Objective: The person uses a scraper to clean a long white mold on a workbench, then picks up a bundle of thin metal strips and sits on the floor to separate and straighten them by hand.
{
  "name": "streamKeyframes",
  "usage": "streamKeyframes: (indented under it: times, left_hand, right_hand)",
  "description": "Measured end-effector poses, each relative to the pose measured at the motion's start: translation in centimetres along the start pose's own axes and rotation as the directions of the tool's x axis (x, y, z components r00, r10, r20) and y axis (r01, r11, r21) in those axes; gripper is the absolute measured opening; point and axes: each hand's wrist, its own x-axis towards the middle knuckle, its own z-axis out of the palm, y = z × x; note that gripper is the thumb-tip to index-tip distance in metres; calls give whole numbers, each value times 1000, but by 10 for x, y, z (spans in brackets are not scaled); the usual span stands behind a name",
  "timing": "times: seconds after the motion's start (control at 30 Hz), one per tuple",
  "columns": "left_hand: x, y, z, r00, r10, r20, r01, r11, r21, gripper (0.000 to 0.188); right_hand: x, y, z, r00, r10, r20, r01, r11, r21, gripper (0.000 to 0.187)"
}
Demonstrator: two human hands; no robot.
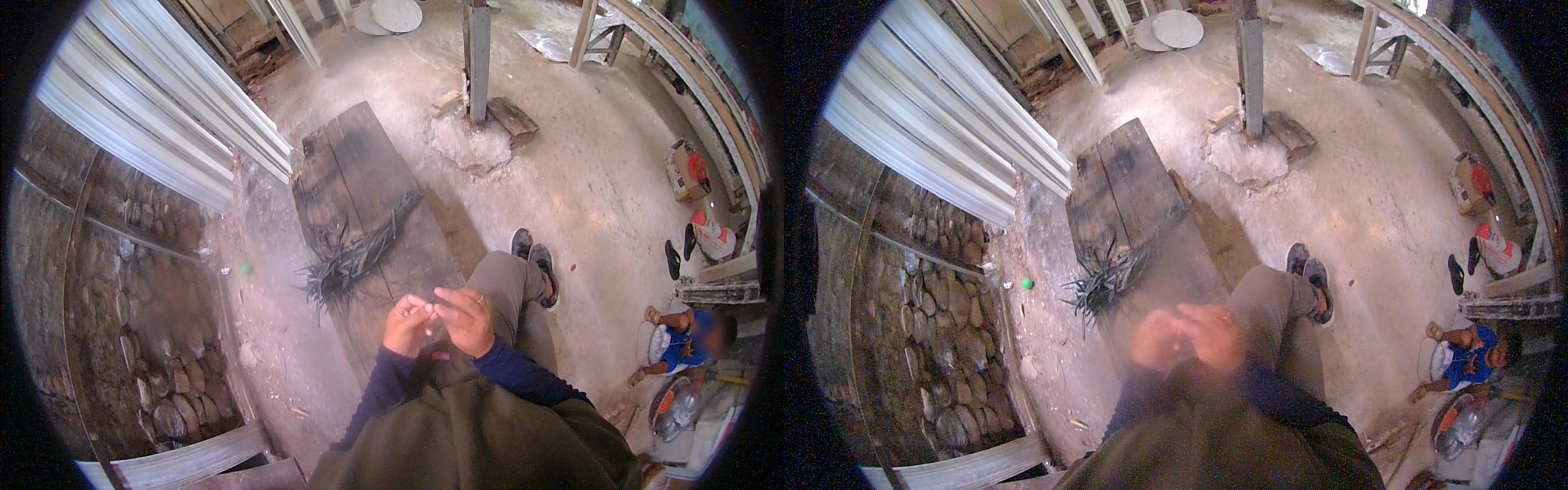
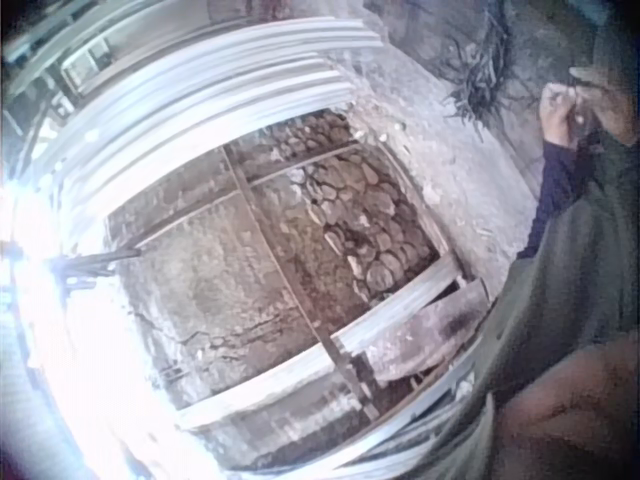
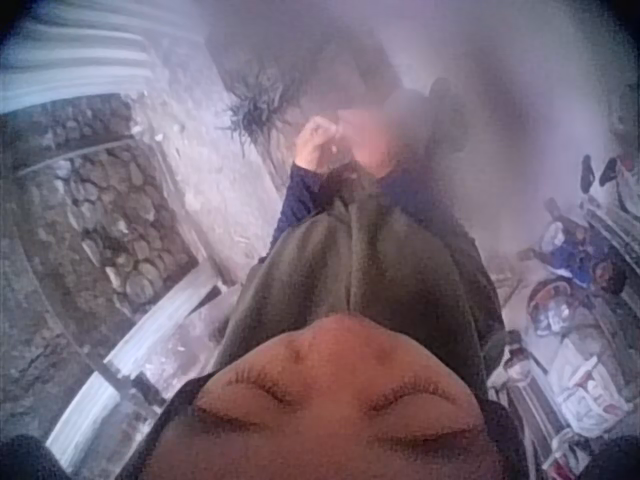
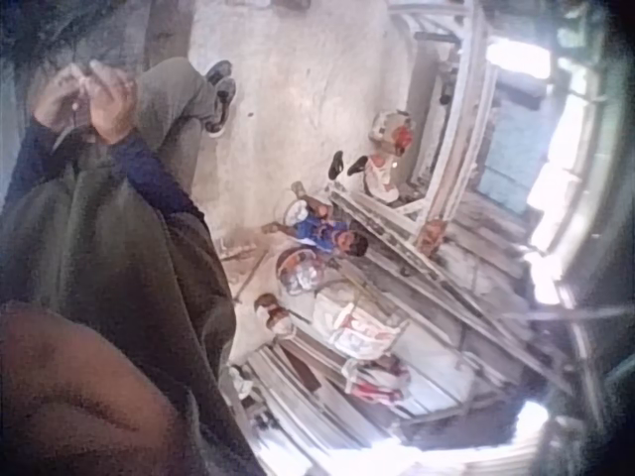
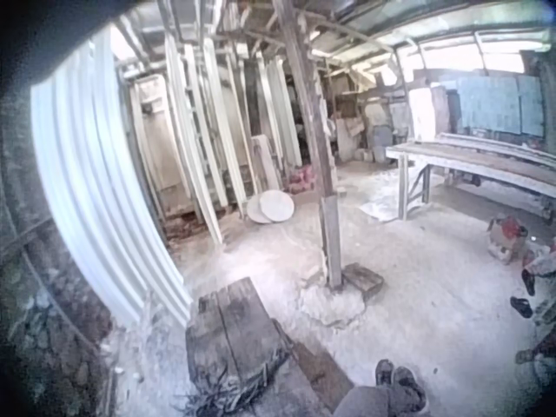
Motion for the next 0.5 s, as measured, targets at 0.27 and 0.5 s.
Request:
streamKeyframes:
  times: [0.27, 0.5]
  left_hand:
    - [-4, 26, 5, 996, -71, -53, 88, 880, 466, 6]
    - [-18, 20, 24, 879, 396, 268, -446, 481, 755, 23]
  right_hand:
    - [-3, 15, -6, 987, -32, 159, -14, 961, 278, 22]
    - [-1, 6, -9, 651, 596, 469, -701, 236, 673, 6]
